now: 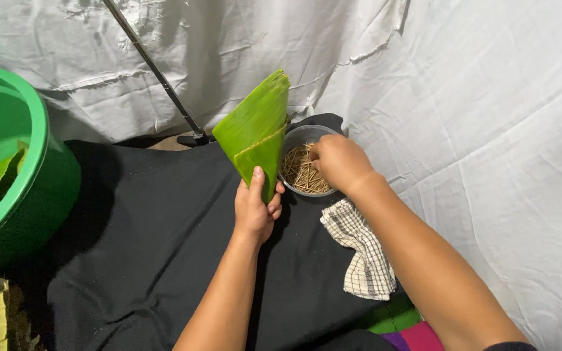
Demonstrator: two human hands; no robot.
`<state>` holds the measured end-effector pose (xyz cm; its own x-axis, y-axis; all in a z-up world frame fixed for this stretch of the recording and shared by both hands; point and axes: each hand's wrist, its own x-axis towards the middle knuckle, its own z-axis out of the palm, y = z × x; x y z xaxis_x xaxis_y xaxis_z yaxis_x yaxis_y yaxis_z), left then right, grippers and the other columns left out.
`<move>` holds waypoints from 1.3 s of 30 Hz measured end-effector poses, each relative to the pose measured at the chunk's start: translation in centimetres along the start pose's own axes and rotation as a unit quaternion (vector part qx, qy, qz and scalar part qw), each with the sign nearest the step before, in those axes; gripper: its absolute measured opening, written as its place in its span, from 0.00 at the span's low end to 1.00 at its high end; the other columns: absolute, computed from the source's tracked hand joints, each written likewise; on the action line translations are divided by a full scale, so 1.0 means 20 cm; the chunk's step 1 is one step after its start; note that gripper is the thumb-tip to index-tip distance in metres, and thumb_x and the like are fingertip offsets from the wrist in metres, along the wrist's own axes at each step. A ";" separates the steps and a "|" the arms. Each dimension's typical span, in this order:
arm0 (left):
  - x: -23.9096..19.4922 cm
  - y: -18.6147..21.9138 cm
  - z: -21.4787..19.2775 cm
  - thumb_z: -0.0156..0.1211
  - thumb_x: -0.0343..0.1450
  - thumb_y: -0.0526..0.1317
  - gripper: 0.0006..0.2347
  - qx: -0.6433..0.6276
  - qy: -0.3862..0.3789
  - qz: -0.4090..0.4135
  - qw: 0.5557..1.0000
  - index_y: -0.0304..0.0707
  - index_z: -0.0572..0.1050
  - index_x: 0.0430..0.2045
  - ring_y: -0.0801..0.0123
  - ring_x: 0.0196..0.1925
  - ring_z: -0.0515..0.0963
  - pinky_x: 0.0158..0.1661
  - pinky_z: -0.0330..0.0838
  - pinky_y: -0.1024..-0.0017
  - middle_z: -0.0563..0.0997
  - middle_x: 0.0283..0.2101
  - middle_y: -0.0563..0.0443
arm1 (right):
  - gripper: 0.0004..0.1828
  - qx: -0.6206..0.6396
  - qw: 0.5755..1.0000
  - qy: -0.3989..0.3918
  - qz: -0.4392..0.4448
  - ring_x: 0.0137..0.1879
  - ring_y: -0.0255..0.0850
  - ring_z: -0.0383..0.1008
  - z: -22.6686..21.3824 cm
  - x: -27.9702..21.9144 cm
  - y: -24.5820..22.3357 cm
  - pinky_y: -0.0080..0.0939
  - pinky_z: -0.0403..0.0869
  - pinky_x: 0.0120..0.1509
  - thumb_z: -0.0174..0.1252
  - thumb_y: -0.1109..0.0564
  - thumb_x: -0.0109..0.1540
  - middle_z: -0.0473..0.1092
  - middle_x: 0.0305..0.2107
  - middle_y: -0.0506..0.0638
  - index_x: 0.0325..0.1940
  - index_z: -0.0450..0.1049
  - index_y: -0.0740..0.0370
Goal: Cleaning banana leaves with a cloth and folding them into cone shapes, secured with toothpicks.
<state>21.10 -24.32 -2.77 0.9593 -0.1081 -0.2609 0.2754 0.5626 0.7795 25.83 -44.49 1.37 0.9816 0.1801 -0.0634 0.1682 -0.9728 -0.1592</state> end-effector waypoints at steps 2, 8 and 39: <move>0.00 -0.01 -0.01 0.48 0.79 0.50 0.16 -0.002 0.003 -0.001 1.000 0.36 0.63 0.51 0.75 0.10 0.59 0.08 0.52 0.78 0.75 0.24 0.39 | 0.07 -0.013 1.000 -0.010 -0.007 0.45 0.49 0.81 0.03 0.01 -0.01 0.47 0.79 0.52 0.67 0.50 0.59 0.77 0.31 0.49 0.40 0.85 0.50; 0.00 -0.02 -0.02 0.48 0.79 0.50 0.17 -0.003 0.003 -0.008 1.000 0.35 0.62 0.51 0.75 0.11 0.59 0.09 0.52 0.78 0.75 0.25 0.39 | 0.05 -0.021 0.999 -0.028 -0.013 0.45 0.51 0.81 0.03 0.02 -0.02 0.48 0.79 0.52 0.65 0.54 0.59 0.77 0.30 0.51 0.37 0.83 0.53; -0.86 0.09 -0.28 0.42 0.80 0.47 0.12 -0.016 -0.060 0.048 0.997 0.37 0.63 0.48 0.76 0.13 0.59 0.09 0.55 0.80 0.72 0.35 0.39 | 0.07 0.265 0.939 0.208 -0.070 0.29 0.44 0.75 -0.23 -1.09 -0.77 0.40 0.75 0.33 0.60 0.56 0.63 0.72 0.27 0.47 0.40 0.83 0.53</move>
<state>4.68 -16.91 0.01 0.9821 -0.1492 -0.1151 0.1824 0.6008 0.7783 2.25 -34.20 9.78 0.9222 0.1213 0.3671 0.3376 -0.7155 -0.6116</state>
